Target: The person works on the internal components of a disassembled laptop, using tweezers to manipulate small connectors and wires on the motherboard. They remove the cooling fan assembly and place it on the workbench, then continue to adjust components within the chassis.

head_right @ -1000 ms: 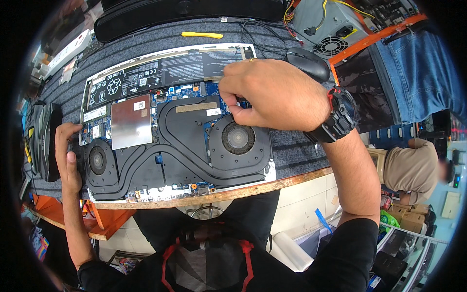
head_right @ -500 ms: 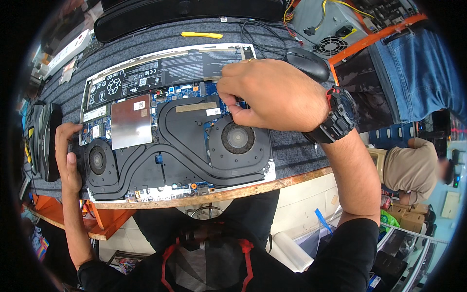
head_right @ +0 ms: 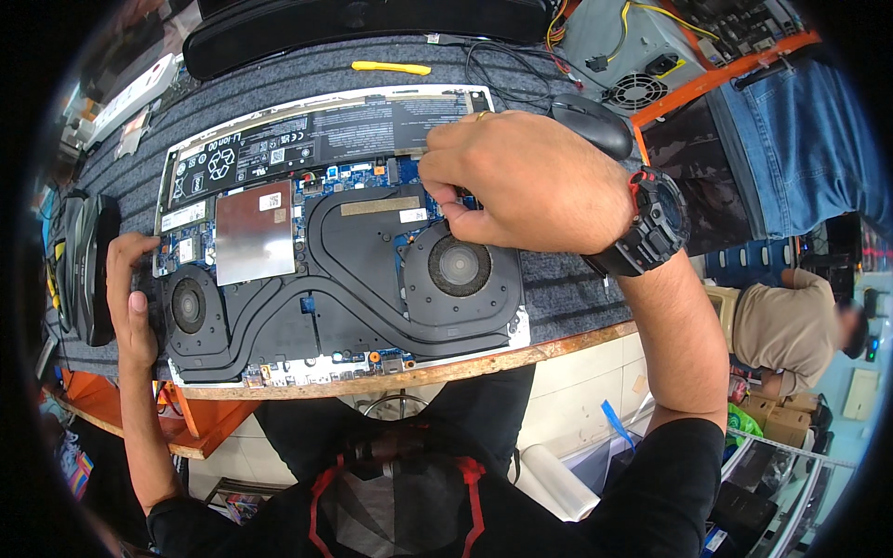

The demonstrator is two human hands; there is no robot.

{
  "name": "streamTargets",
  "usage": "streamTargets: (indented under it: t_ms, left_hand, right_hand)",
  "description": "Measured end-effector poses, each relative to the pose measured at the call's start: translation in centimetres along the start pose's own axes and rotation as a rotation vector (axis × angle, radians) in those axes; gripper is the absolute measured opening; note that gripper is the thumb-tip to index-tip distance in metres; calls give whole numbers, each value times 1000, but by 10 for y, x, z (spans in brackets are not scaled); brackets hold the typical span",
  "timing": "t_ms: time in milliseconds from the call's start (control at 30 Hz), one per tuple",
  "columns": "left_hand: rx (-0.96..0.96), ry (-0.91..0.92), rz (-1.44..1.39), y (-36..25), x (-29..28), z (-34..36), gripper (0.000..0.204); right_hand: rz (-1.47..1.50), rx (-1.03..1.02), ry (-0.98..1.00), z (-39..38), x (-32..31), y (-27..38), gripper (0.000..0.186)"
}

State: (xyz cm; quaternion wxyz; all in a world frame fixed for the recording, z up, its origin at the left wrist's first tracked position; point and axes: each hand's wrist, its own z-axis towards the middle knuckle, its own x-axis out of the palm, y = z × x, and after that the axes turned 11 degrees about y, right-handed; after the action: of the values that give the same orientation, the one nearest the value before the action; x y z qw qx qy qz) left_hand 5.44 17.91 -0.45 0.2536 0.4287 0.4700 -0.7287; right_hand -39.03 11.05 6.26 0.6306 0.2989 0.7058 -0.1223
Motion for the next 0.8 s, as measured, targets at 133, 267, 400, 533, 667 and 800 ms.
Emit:
streamTargets:
  t_ms: [133,267,400,533,667,800]
  left_hand:
    - [8,1,5,2,0,0,76]
    - [9,2,1,1,0,0,76]
    - [10,4,-2,3,0,-1,77]
    - [8,10,-7,3,0,-1,77]
    - [1,3,-7,4,0,-1,77]
    - [4,1,-2,2,-1,-1,78]
  right_hand:
    - [10,1,6,1,0,2,11]
    - [-8,2,-6,1,0,5,10]
    - [-17,15,-13,0,0,6,9]
    - [-44,7,-1,2,-1,5,8]
    - [-54,5,1,2,-3,5,8]
    - [-63,-18,-24,3,-2,6,10]
